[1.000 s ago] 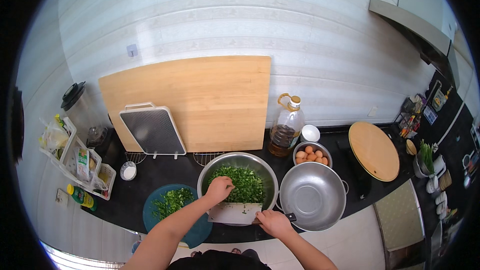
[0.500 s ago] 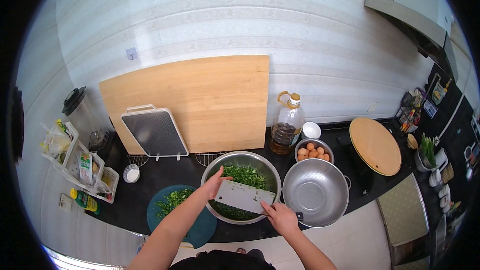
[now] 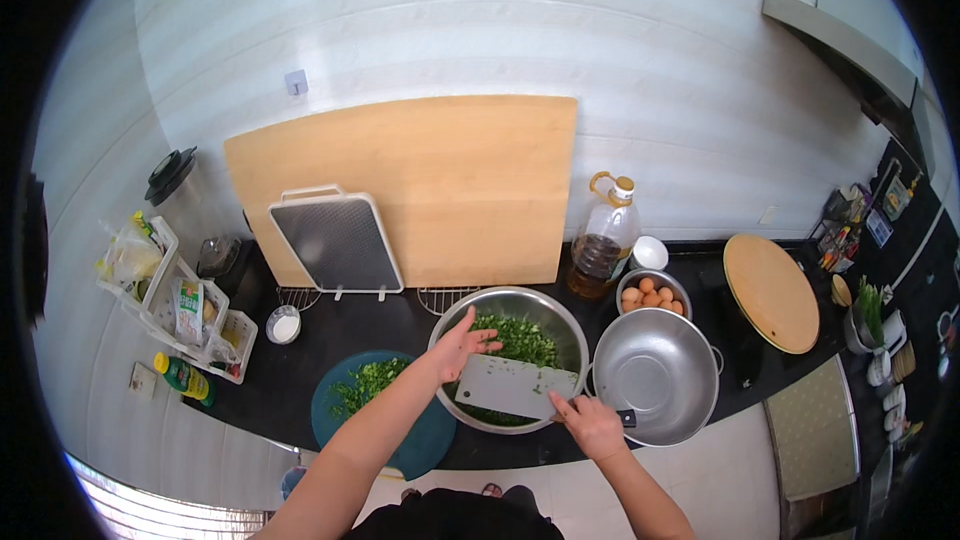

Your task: The person chops green leafy vegetables on a blue cutting board using a knife. They repeatedly gather the chopped pieces and transfer them into a large metal bowl. The process continues until the cutting board is cleared of the vegetable pile.

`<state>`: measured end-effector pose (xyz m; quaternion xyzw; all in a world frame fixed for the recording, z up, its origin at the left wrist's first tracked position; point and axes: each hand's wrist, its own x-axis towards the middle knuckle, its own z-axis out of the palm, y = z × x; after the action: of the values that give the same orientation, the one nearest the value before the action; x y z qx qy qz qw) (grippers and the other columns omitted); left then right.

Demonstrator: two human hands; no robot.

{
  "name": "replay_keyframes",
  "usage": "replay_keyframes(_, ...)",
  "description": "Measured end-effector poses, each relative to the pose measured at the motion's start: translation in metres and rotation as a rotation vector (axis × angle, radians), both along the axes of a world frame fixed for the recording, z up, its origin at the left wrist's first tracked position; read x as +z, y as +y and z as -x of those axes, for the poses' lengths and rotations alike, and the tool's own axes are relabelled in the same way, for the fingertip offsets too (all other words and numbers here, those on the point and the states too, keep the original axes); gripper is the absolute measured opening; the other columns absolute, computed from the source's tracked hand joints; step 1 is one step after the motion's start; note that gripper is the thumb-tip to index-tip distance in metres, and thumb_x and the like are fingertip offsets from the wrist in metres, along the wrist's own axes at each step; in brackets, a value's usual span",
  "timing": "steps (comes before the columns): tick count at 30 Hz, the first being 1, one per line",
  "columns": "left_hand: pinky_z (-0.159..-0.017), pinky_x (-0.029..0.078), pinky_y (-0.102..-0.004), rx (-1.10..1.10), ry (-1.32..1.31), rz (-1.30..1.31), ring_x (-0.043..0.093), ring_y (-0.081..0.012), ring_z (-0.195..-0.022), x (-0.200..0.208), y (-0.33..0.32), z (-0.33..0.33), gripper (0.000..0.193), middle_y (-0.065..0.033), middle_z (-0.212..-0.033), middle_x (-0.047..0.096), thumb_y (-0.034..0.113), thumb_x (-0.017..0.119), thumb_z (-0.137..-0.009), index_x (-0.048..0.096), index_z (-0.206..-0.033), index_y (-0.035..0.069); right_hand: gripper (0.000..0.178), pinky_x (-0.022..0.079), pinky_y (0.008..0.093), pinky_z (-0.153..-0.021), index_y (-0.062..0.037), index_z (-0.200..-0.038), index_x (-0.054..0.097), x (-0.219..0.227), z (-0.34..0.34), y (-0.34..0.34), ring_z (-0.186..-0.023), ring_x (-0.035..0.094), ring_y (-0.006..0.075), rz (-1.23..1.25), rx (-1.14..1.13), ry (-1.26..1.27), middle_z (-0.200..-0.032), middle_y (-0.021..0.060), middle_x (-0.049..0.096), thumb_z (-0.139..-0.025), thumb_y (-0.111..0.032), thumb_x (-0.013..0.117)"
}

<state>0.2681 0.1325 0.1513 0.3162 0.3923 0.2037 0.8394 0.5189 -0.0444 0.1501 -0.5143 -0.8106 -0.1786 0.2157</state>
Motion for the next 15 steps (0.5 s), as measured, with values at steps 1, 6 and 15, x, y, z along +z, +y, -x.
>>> replay_keyframes(1,-0.1,0.036,-0.0404,-0.047,0.016,-0.007,0.038,-0.0262,-0.127,-0.004,0.005,0.004,0.093,-0.0096,-0.144,0.035,0.075,0.033,-0.083,0.026,-0.144,0.006,0.048,0.044,0.0328,-0.05,-0.0248,-0.117,0.062,-0.004,-0.003,-0.002,-0.059,0.054,0.0194,0.043,-0.009,0.003,-0.072,0.0008,0.051,-0.071,-0.023,0.072)
replay_keyframes(6,-0.098,0.04,-0.0377,0.091,0.178,-0.296,0.047,-0.0243,-0.122,0.001,-0.012,0.067,0.048,-0.0107,-0.136,0.047,0.039,0.042,-0.098,0.043,-0.133,0.007,0.037,0.045,0.0387,-0.052,-0.0197,-0.106,0.067,-0.009,0.009,-0.016,-0.06,0.057,0.0237,0.213,-0.251,0.13,-0.067,0.0056,0.052,-0.07,-0.016,0.071)
replay_keyframes(15,-0.076,0.052,-0.0305,0.732,0.134,-0.244,0.065,-0.0202,-0.09,-0.052,-0.076,0.212,0.026,-0.0119,-0.097,0.065,0.028,0.046,-0.097,0.055,-0.092,0.004,0.027,0.051,0.0322,-0.063,-0.0118,-0.106,0.067,-0.033,0.183,-0.023,-0.067,0.064,0.0243,0.586,-0.208,0.799,-0.088,0.0111,0.067,-0.079,-0.017,0.065)
